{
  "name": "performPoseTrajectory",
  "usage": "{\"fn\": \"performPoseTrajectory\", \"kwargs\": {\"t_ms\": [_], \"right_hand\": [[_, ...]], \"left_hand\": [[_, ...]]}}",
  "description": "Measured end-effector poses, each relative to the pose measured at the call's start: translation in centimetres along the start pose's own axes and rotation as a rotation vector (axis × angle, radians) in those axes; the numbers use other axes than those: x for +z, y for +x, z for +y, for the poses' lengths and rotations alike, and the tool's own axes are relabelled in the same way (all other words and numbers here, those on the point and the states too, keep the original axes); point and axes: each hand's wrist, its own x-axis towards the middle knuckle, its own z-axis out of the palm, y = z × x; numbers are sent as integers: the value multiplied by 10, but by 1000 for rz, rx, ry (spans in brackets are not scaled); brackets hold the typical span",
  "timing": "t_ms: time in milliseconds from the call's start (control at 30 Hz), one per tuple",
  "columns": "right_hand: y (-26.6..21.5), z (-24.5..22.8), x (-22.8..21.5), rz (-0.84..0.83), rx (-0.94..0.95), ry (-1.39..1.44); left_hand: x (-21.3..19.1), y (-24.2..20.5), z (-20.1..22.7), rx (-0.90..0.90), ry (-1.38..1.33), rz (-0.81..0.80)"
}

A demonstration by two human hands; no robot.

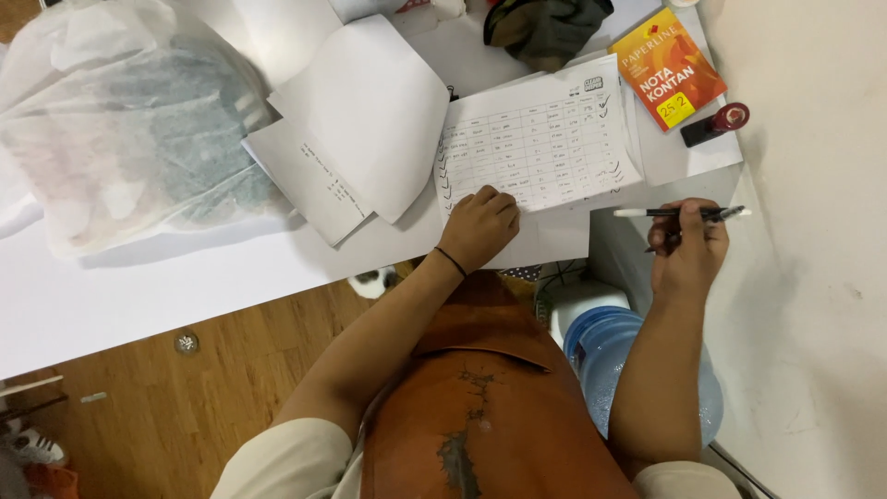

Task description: The person is inspecting shoes in bags and recording information on a paper report at a service counter.

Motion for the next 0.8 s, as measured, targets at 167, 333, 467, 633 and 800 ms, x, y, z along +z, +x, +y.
{"fn": "performPoseTrajectory", "kwargs": {"t_ms": [167,333,467,633,800], "right_hand": [[-7,-19,1,136,122,73],[-9,-23,-3,151,81,77],[-12,-27,-2,161,87,92],[-7,-20,-4,73,65,56],[-2,-22,9,58,119,93]], "left_hand": [[-22,5,9,-28,-150,100],[-52,14,6,-102,-320,89],[-72,13,-21,-584,-510,229],[-111,3,-54,-810,-843,554],[-118,-19,-85,-911,-772,729]]}}
